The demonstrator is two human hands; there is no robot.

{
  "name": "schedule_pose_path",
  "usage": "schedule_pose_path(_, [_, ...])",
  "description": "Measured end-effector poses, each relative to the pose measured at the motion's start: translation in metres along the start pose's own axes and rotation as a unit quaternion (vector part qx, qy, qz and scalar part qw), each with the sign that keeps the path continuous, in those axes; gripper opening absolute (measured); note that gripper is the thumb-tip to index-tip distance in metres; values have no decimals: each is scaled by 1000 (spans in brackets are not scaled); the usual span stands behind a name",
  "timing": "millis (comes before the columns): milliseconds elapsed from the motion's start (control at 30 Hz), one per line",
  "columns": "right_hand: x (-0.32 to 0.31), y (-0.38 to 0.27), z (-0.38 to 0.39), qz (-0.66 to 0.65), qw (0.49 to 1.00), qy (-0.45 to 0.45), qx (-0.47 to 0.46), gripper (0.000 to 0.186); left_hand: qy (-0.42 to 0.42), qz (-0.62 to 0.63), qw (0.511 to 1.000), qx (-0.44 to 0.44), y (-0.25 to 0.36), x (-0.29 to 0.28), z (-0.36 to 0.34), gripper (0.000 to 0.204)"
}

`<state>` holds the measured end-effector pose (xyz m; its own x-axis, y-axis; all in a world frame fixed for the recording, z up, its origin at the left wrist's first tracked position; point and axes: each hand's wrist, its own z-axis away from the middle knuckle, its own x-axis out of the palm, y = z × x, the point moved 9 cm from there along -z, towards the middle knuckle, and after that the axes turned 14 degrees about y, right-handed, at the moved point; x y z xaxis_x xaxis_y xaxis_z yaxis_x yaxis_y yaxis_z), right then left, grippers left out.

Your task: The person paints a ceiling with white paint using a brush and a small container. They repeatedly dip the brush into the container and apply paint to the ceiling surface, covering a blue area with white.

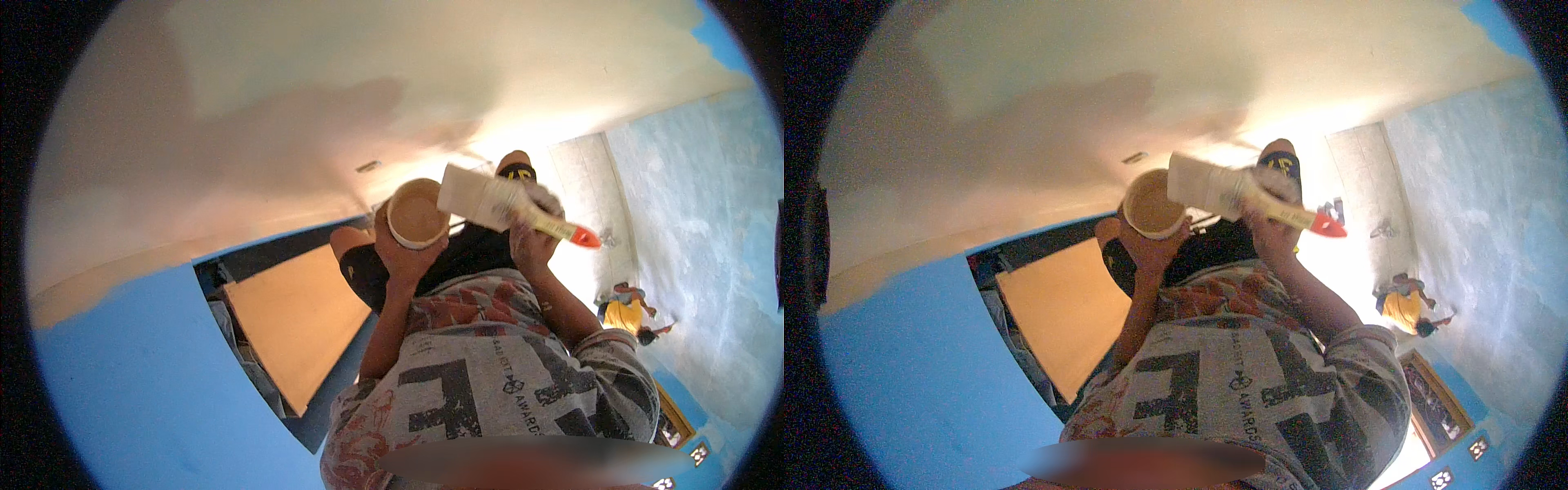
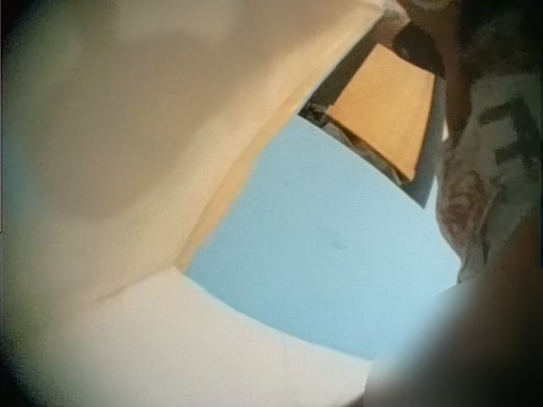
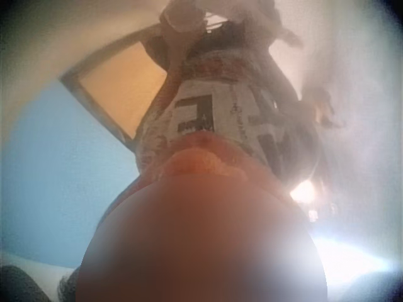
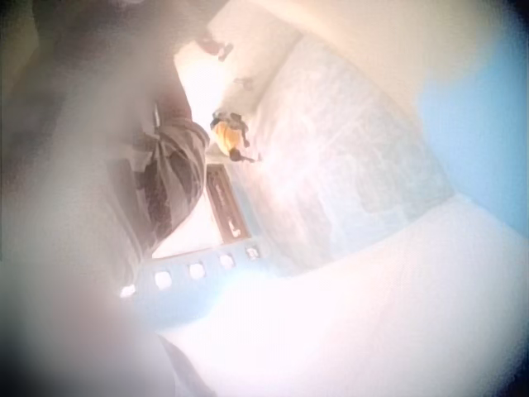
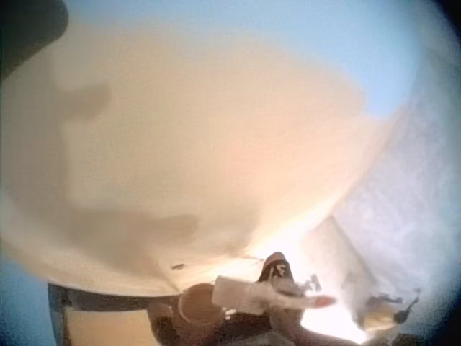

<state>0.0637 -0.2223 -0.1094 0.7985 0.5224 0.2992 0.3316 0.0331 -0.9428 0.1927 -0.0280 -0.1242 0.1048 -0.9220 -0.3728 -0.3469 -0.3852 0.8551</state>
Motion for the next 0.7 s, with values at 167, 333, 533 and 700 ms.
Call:
schedule_pose_path(167, [28,-42,-11,143,980,-102,-89,32,-28,52,998,-12,3,1,0,86])
schedule_pose_path(333, [71,-44,-23,256,933,-210,-142,26,1,22,999,-23,-7,4,-11,82])
schedule_pose_path(533, [82,-11,-20,228,946,-225,-58,25,21,81,996,-31,-16,-3,-21,80])
schedule_pose_path(700, [80,-6,-21,172,964,-205,-13,35,29,45,999,-5,-14,-11,-18,80])
